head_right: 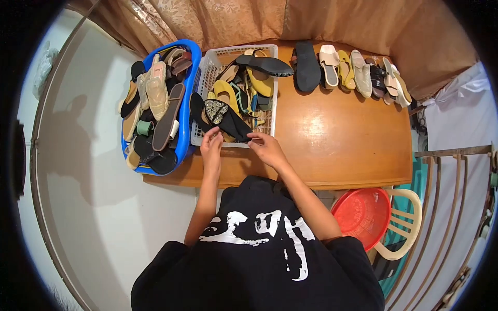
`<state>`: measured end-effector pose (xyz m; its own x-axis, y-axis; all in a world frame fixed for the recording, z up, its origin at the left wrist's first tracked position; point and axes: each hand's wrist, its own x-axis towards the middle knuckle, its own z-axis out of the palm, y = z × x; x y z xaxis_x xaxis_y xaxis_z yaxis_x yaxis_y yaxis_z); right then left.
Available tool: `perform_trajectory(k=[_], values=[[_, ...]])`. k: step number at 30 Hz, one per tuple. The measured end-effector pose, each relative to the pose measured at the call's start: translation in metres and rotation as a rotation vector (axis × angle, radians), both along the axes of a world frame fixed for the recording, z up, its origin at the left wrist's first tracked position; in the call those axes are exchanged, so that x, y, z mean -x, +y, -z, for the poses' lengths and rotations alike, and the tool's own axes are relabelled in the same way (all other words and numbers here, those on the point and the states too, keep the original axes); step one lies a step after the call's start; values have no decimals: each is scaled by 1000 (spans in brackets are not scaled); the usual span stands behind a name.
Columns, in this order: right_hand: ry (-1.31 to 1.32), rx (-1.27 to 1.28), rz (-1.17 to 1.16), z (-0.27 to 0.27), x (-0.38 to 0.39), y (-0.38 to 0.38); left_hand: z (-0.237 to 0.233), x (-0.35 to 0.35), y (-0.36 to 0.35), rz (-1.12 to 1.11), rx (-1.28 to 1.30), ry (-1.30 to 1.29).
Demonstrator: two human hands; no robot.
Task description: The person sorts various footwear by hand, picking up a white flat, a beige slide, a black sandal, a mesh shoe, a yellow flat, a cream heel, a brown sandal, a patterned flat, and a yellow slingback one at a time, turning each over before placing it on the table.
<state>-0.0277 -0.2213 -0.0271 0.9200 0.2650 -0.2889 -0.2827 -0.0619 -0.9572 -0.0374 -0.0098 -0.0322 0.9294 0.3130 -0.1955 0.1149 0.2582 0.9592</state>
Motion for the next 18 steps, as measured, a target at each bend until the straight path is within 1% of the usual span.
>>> perform_trajectory(k=[1,4,5,7,8,10,13,14,16,18], values=[[-16,45,17,4,-1,8,1,-6,6,-30,183,20],[-256,234,6,12,-5,24,16,-24,31,-142,491,123],[-331,345,10,16,-7,31,27,-30,40,-126,529,149],[-480,570,22,30,-13,44,27,-43,47,-97,635,260],[-471,611,13,38,-18,49,27,-48,48,-81,687,318],[-451,691,-5,42,-30,56,27,-53,48,-33,715,352],[-188,463,-72,32,-47,52,28,-59,47,-31,733,381],[-200,435,-42,27,-47,52,28,-57,46,-30,694,365],[-221,378,16,17,-43,51,12,-48,39,-31,618,337],[-92,306,17,-1,-37,48,1,-42,29,-84,562,293]])
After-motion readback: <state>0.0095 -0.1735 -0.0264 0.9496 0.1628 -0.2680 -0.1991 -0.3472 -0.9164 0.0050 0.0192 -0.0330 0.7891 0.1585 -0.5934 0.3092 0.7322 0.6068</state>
